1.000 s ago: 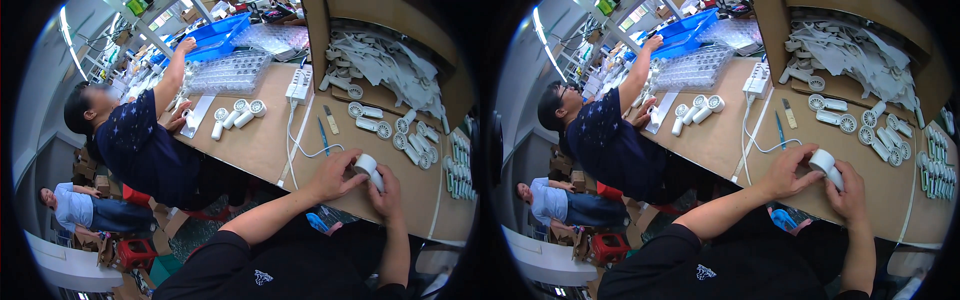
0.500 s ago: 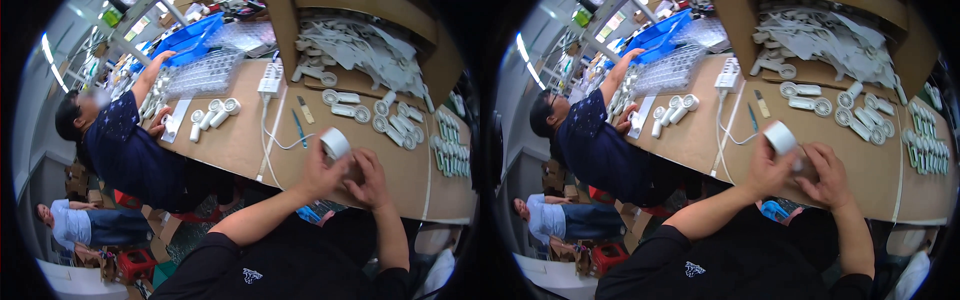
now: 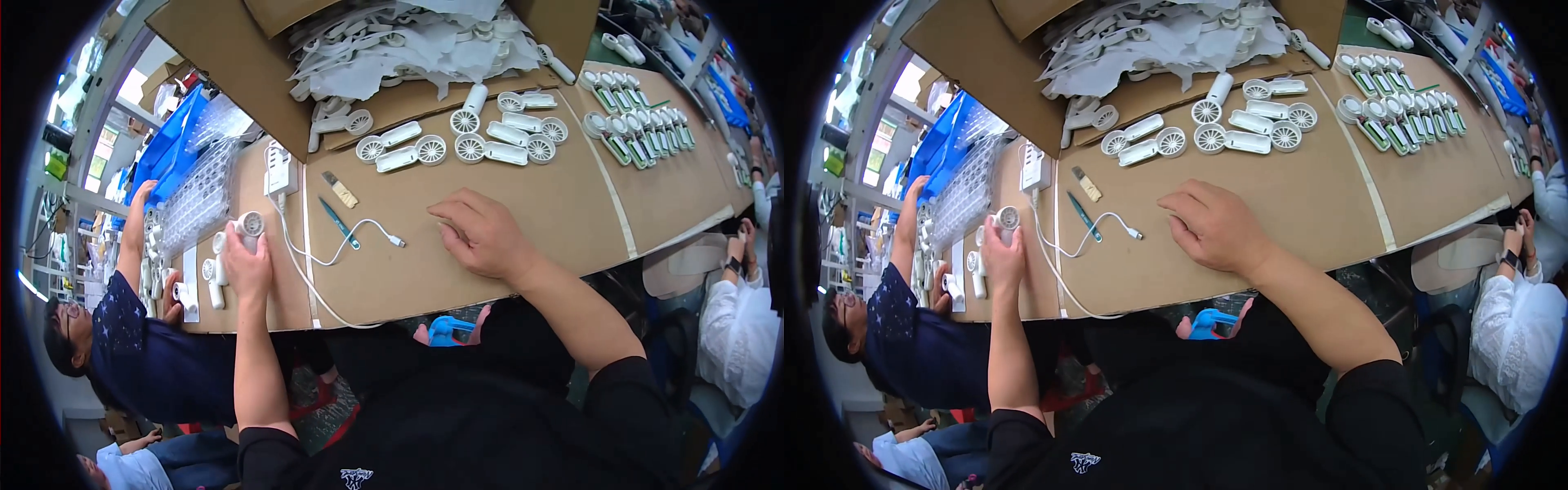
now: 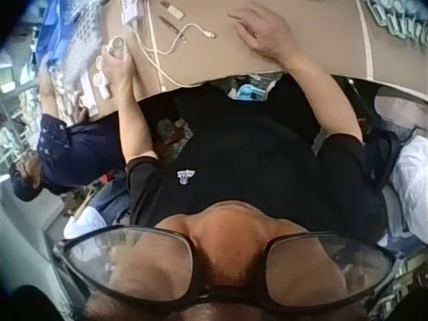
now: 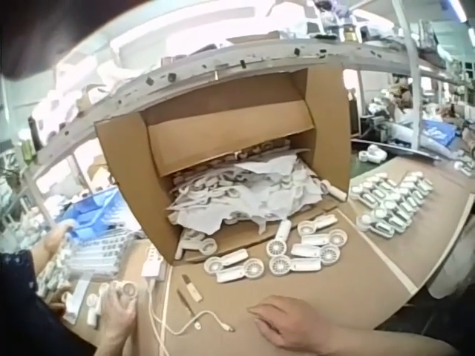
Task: Assembling components of handheld portable fans at a factory workstation.
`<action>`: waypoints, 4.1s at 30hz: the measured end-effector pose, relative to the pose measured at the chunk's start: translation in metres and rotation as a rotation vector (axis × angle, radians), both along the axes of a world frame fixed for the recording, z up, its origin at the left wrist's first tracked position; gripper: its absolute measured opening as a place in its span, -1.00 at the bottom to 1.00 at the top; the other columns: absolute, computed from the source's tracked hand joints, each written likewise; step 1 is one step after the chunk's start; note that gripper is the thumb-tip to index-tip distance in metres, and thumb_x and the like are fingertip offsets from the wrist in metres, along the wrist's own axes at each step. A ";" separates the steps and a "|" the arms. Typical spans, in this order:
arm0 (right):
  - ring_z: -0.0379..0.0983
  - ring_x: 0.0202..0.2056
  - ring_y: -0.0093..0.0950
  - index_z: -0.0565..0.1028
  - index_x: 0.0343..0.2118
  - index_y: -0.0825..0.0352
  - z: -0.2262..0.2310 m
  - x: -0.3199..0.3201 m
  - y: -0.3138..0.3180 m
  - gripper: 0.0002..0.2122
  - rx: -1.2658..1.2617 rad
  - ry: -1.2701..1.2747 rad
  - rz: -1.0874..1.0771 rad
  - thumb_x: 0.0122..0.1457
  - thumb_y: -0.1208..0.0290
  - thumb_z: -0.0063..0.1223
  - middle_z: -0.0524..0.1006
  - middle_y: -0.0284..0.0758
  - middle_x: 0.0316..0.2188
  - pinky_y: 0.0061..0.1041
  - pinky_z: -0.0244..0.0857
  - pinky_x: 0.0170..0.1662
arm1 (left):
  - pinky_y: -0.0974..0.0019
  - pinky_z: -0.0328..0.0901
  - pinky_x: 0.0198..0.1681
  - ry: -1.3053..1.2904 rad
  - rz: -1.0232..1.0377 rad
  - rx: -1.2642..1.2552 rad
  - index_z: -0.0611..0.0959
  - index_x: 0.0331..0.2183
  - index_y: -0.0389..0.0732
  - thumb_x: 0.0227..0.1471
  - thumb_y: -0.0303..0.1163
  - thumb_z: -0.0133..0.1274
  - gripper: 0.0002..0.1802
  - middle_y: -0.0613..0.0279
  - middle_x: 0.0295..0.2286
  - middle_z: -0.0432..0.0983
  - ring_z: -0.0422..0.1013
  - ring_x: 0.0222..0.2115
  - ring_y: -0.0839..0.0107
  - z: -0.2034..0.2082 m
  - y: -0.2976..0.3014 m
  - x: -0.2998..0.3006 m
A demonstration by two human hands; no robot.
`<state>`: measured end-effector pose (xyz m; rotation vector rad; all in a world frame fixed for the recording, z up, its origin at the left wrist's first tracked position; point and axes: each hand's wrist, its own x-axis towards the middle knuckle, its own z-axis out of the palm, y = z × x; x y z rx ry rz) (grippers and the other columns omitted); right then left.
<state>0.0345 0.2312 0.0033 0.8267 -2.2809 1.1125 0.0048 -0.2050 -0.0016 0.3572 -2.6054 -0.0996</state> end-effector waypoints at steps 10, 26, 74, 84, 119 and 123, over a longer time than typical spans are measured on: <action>0.45 -0.06 -0.29 0.61 -0.06 0.30 -0.006 -0.018 0.007 -0.67 0.000 0.057 -0.283 0.07 0.60 0.14 0.55 -0.28 -0.06 -0.37 0.31 0.04 | 0.08 0.30 0.14 0.073 -0.771 0.162 0.68 -0.10 -0.26 0.07 -0.34 0.27 -0.65 0.11 -0.22 0.63 0.50 -0.15 0.16 0.016 0.152 0.050; 0.44 0.10 -0.15 0.55 0.07 0.30 -0.014 -0.031 0.013 -0.61 0.145 -0.065 -0.417 0.15 0.39 0.14 0.55 -0.16 0.06 -0.21 0.27 0.20 | 0.22 0.35 0.04 0.016 -0.805 0.442 0.69 -0.34 -0.25 0.07 -0.56 0.19 -0.95 0.23 -0.41 0.58 0.41 -0.41 0.26 0.040 0.114 0.095; 0.52 -0.09 -0.28 0.56 0.03 0.28 -0.003 0.054 0.049 -0.66 0.174 0.122 -0.244 0.17 0.47 0.26 0.57 -0.24 -0.01 -0.35 0.38 0.05 | 0.16 0.34 0.18 0.128 -1.133 0.573 0.56 0.11 -0.19 -0.02 -0.37 0.30 -0.39 0.11 0.09 0.55 0.48 0.06 0.14 0.004 0.212 0.064; 0.51 -0.07 -0.24 0.53 0.04 0.39 -0.002 0.037 0.116 -0.71 -0.021 -0.278 -0.761 0.33 0.37 0.15 0.57 -0.18 -0.07 -0.32 0.39 0.05 | 0.13 0.29 0.21 0.057 -0.978 0.450 0.48 0.21 -0.19 0.03 -0.27 0.26 -0.29 0.07 0.05 0.56 0.48 0.03 0.12 -0.006 0.251 0.015; 0.55 -0.11 -0.34 0.63 -0.04 0.36 0.011 0.059 0.054 -0.69 0.030 -0.110 -0.119 0.12 0.64 0.27 0.63 -0.24 -0.05 -0.43 0.43 -0.02 | 0.15 0.32 0.18 -0.132 -1.086 0.720 0.54 0.19 -0.19 -0.02 -0.30 0.40 -0.27 0.11 0.01 0.61 0.51 0.01 0.14 -0.002 0.227 0.064; 0.55 -0.11 -0.35 0.64 -0.04 0.36 0.011 0.061 0.045 -0.69 0.107 -0.124 -0.062 0.11 0.65 0.28 0.63 -0.24 -0.05 -0.46 0.43 -0.03 | 0.17 0.34 0.16 -0.120 -1.074 0.750 0.55 0.18 -0.19 -0.05 -0.31 0.41 -0.26 0.12 0.00 0.62 0.52 -0.01 0.15 -0.004 0.227 0.065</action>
